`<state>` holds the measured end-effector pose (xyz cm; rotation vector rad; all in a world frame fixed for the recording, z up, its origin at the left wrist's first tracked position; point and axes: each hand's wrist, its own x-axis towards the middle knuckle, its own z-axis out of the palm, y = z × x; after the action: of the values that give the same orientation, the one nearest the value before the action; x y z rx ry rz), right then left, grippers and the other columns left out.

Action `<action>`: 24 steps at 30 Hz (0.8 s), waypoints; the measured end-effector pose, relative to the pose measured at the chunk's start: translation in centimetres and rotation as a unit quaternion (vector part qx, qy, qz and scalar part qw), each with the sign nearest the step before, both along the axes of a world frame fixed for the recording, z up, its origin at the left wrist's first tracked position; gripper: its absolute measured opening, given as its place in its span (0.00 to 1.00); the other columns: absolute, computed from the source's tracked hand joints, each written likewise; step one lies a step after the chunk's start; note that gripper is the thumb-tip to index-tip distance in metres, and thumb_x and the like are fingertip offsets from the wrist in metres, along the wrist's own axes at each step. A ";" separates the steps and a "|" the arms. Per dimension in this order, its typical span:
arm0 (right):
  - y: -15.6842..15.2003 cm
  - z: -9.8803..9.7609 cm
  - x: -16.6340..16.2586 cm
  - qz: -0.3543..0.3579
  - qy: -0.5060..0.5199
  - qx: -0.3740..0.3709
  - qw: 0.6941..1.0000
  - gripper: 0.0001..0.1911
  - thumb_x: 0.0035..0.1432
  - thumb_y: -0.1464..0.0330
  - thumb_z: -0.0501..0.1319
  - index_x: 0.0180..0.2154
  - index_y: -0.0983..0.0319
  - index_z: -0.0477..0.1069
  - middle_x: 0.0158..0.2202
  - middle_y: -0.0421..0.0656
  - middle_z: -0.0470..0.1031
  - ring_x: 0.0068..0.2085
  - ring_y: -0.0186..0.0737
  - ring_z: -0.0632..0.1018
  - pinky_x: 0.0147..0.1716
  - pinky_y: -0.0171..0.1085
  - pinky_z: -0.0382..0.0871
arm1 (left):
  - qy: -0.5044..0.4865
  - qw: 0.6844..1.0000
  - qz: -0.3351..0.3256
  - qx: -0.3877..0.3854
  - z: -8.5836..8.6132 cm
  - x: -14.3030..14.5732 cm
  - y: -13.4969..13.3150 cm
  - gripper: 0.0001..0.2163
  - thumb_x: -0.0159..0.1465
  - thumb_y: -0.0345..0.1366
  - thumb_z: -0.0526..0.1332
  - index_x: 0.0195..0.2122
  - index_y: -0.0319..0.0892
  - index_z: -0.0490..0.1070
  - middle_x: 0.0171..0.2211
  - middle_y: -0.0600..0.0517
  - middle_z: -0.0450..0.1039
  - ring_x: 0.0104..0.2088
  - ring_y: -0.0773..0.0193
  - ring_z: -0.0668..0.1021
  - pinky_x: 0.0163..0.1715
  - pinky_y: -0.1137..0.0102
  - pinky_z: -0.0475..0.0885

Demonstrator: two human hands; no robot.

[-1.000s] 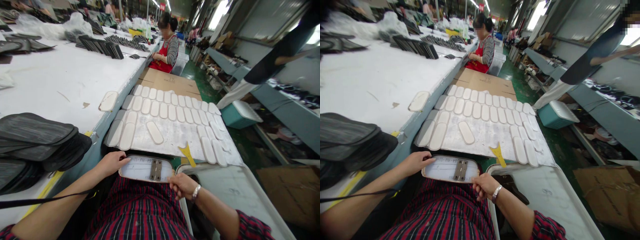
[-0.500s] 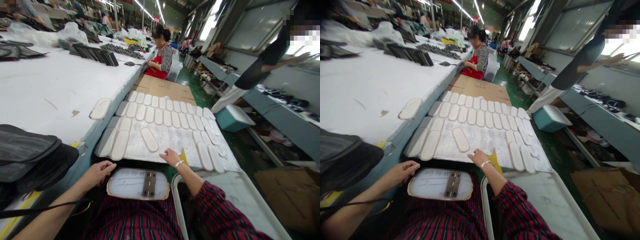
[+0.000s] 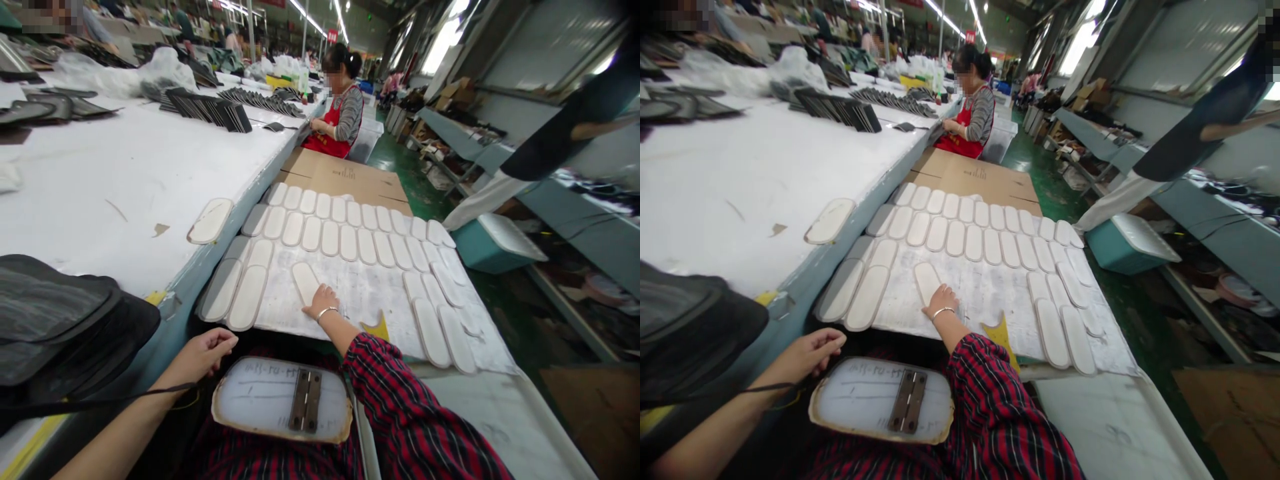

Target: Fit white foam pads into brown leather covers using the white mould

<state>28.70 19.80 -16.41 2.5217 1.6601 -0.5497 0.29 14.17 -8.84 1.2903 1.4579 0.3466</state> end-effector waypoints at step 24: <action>-11.6 13.9 3.2 0.279 0.299 0.149 0.900 0.42 0.45 0.60 0.64 0.58 0.65 0.50 0.55 0.53 0.60 0.56 0.46 0.63 0.56 0.46 0.56 | -0.332 0.934 0.096 -0.095 5.7 4.7 2.8 0.20 0.51 0.36 0.65 0.45 0.41 0.64 0.34 0.49 0.70 0.29 0.64 0.76 0.22 0.68 0.76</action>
<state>31.87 8.19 -2.53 1.9548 2.7286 -1.1457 4.94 16.93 -3.16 0.7606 1.0008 0.6793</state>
